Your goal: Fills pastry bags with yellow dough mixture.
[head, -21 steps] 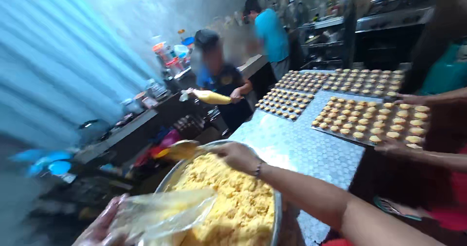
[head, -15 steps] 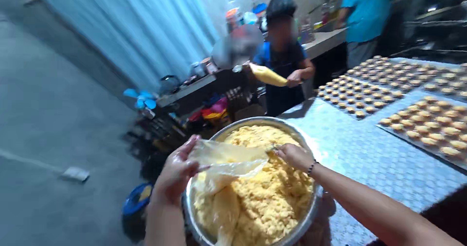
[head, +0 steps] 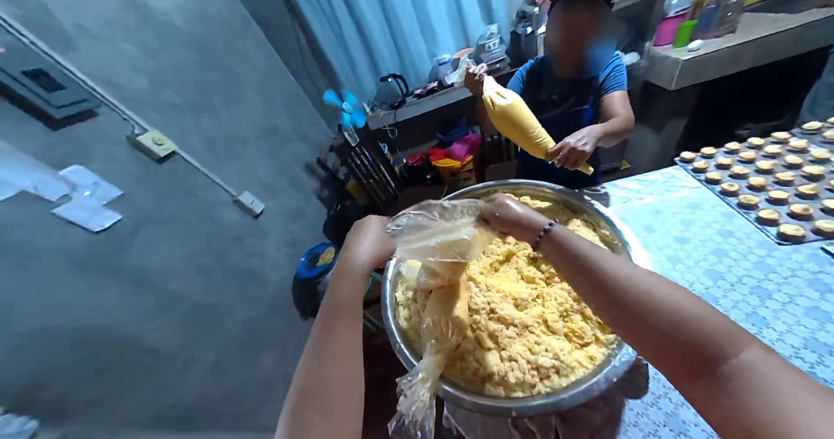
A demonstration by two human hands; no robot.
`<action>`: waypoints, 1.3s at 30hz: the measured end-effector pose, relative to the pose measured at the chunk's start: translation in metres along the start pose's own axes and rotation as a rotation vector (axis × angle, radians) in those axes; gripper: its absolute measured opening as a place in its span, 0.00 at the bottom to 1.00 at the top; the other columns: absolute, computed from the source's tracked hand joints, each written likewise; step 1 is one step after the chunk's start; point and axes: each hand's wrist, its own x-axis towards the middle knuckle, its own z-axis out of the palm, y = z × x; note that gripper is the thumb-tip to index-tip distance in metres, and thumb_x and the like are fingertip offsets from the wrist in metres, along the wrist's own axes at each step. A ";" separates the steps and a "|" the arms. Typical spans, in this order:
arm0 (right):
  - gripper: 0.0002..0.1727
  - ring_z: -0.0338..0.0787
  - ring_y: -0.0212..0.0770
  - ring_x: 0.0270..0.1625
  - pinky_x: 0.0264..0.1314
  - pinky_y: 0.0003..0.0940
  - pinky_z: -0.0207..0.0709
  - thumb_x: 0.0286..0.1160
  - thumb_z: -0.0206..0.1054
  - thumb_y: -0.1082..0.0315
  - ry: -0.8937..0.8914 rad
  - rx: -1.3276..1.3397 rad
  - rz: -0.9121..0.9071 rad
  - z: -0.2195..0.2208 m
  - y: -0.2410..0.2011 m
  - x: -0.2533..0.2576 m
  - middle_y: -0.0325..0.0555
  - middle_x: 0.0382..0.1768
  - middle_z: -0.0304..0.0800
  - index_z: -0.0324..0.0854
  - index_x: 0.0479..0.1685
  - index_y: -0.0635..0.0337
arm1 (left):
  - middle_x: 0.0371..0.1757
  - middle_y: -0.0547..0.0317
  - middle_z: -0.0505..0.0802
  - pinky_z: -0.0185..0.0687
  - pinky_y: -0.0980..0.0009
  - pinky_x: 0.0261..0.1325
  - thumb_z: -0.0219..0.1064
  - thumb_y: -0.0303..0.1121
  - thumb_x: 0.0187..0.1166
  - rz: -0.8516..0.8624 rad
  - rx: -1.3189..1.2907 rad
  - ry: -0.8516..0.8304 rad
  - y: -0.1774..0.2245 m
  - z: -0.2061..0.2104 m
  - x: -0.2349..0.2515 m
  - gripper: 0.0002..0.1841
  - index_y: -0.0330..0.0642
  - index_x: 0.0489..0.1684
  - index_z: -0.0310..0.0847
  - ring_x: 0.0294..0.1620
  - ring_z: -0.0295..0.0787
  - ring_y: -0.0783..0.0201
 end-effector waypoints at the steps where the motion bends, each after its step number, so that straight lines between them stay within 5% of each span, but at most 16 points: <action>1: 0.18 0.69 0.33 0.18 0.21 0.31 0.64 0.90 0.54 0.59 -0.002 0.066 -0.042 0.006 -0.011 0.007 0.42 0.21 0.74 0.82 0.39 0.62 | 0.46 0.31 0.92 0.85 0.33 0.49 0.67 0.26 0.75 -0.046 0.011 0.008 -0.012 -0.005 0.006 0.14 0.33 0.57 0.86 0.42 0.92 0.36; 3: 0.17 0.70 0.31 0.17 0.20 0.28 0.64 0.90 0.54 0.62 -0.002 0.228 -0.170 0.013 -0.044 0.010 0.40 0.19 0.75 0.83 0.37 0.62 | 0.49 0.29 0.90 0.84 0.35 0.50 0.56 0.30 0.87 -0.095 -0.157 0.139 -0.026 -0.026 0.004 0.15 0.30 0.58 0.86 0.43 0.90 0.37; 5: 0.17 0.68 0.26 0.15 0.18 0.22 0.63 0.91 0.52 0.63 -0.014 0.414 -0.349 0.014 -0.087 -0.004 0.33 0.16 0.72 0.80 0.34 0.59 | 0.53 0.36 0.91 0.87 0.44 0.47 0.54 0.29 0.87 -0.067 -0.397 0.417 -0.025 -0.056 -0.014 0.16 0.32 0.59 0.86 0.42 0.90 0.47; 7: 0.16 0.70 0.25 0.15 0.18 0.21 0.68 0.91 0.48 0.67 -0.030 0.581 -0.525 0.011 -0.129 -0.025 0.31 0.15 0.73 0.75 0.31 0.56 | 0.43 0.57 0.92 0.87 0.64 0.34 0.56 0.31 0.86 0.023 -0.608 0.672 -0.014 -0.085 -0.039 0.12 0.37 0.53 0.85 0.30 0.87 0.68; 9: 0.14 0.81 0.30 0.19 0.21 0.26 0.80 0.92 0.47 0.68 -0.014 0.667 -0.627 0.007 -0.160 -0.039 0.36 0.21 0.79 0.76 0.40 0.58 | 0.29 0.74 0.85 0.83 0.76 0.24 0.55 0.33 0.88 0.097 -0.821 0.818 0.010 -0.104 -0.058 0.05 0.47 0.44 0.77 0.19 0.79 0.78; 12: 0.11 0.89 0.40 0.27 0.27 0.36 0.87 0.90 0.47 0.69 -0.031 0.699 -0.474 0.008 -0.170 -0.038 0.46 0.30 0.83 0.75 0.51 0.61 | 0.19 0.74 0.75 0.71 0.80 0.15 0.50 0.33 0.91 0.085 -1.116 0.785 0.032 -0.102 -0.057 0.06 0.50 0.43 0.70 0.11 0.67 0.79; 15: 0.13 0.86 0.35 0.25 0.29 0.32 0.85 0.89 0.46 0.71 0.010 0.829 -0.599 -0.003 -0.172 -0.037 0.40 0.25 0.83 0.76 0.40 0.59 | 0.28 0.66 0.81 0.87 0.68 0.30 0.52 0.31 0.89 0.109 -1.347 0.761 0.033 -0.104 -0.046 0.03 0.50 0.47 0.70 0.24 0.82 0.70; 17: 0.14 0.87 0.34 0.29 0.34 0.32 0.87 0.92 0.44 0.70 -0.012 0.813 -0.634 -0.006 -0.160 -0.033 0.40 0.28 0.83 0.77 0.46 0.60 | 0.35 0.60 0.85 0.91 0.62 0.37 0.53 0.30 0.87 0.093 -1.427 0.742 0.035 -0.101 -0.035 0.05 0.47 0.53 0.70 0.32 0.89 0.64; 22: 0.14 0.89 0.33 0.33 0.39 0.32 0.88 0.91 0.44 0.72 -0.056 0.759 -0.690 -0.031 -0.146 -0.029 0.40 0.33 0.86 0.76 0.52 0.61 | 0.38 0.58 0.84 0.91 0.63 0.38 0.53 0.29 0.88 0.125 -1.392 0.813 0.054 -0.107 -0.006 0.08 0.45 0.58 0.69 0.33 0.88 0.63; 25: 0.13 0.91 0.37 0.42 0.45 0.36 0.90 0.91 0.45 0.71 -0.145 0.667 -0.714 -0.045 -0.135 -0.039 0.43 0.41 0.87 0.74 0.59 0.61 | 0.36 0.61 0.84 0.92 0.62 0.39 0.56 0.26 0.85 0.211 -1.353 0.892 0.066 -0.113 -0.002 0.06 0.46 0.52 0.70 0.34 0.89 0.65; 28: 0.24 0.95 0.46 0.49 0.48 0.45 0.92 0.95 0.44 0.53 -0.227 0.422 -0.564 -0.066 -0.104 -0.053 0.51 0.51 0.91 0.75 0.69 0.62 | 0.32 0.68 0.82 0.88 0.70 0.35 0.55 0.27 0.84 0.212 -1.254 0.859 0.071 -0.097 -0.009 0.05 0.49 0.48 0.71 0.29 0.84 0.72; 30: 0.38 0.96 0.45 0.41 0.41 0.46 0.91 0.92 0.36 0.39 -0.113 0.178 -0.361 -0.076 -0.058 -0.060 0.50 0.42 0.95 0.82 0.63 0.62 | 0.24 0.74 0.77 0.76 0.79 0.22 0.56 0.28 0.82 0.163 -1.139 0.798 0.072 -0.071 -0.009 0.04 0.50 0.46 0.72 0.17 0.73 0.79; 32: 0.31 0.92 0.50 0.36 0.39 0.53 0.86 0.93 0.46 0.45 0.016 -0.199 -0.121 -0.079 0.013 -0.054 0.54 0.36 0.91 0.86 0.53 0.64 | 0.27 0.73 0.78 0.76 0.78 0.24 0.56 0.28 0.81 0.105 -1.052 0.702 0.068 -0.040 -0.004 0.05 0.47 0.47 0.75 0.20 0.74 0.78; 35: 0.23 0.89 0.69 0.52 0.53 0.74 0.78 0.68 0.79 0.52 0.085 -0.742 0.217 -0.061 0.111 -0.059 0.65 0.45 0.91 0.89 0.45 0.66 | 0.32 0.66 0.82 0.81 0.71 0.36 0.56 0.25 0.79 0.067 -0.923 0.582 0.058 0.009 0.005 0.08 0.38 0.46 0.80 0.29 0.79 0.75; 39: 0.23 0.86 0.72 0.63 0.55 0.72 0.77 0.72 0.69 0.71 0.028 -0.919 0.441 -0.039 0.141 -0.083 0.70 0.57 0.87 0.76 0.67 0.67 | 0.30 0.60 0.84 0.77 0.67 0.28 0.57 0.27 0.79 0.155 -0.785 0.398 0.052 0.060 -0.014 0.06 0.42 0.40 0.81 0.25 0.78 0.69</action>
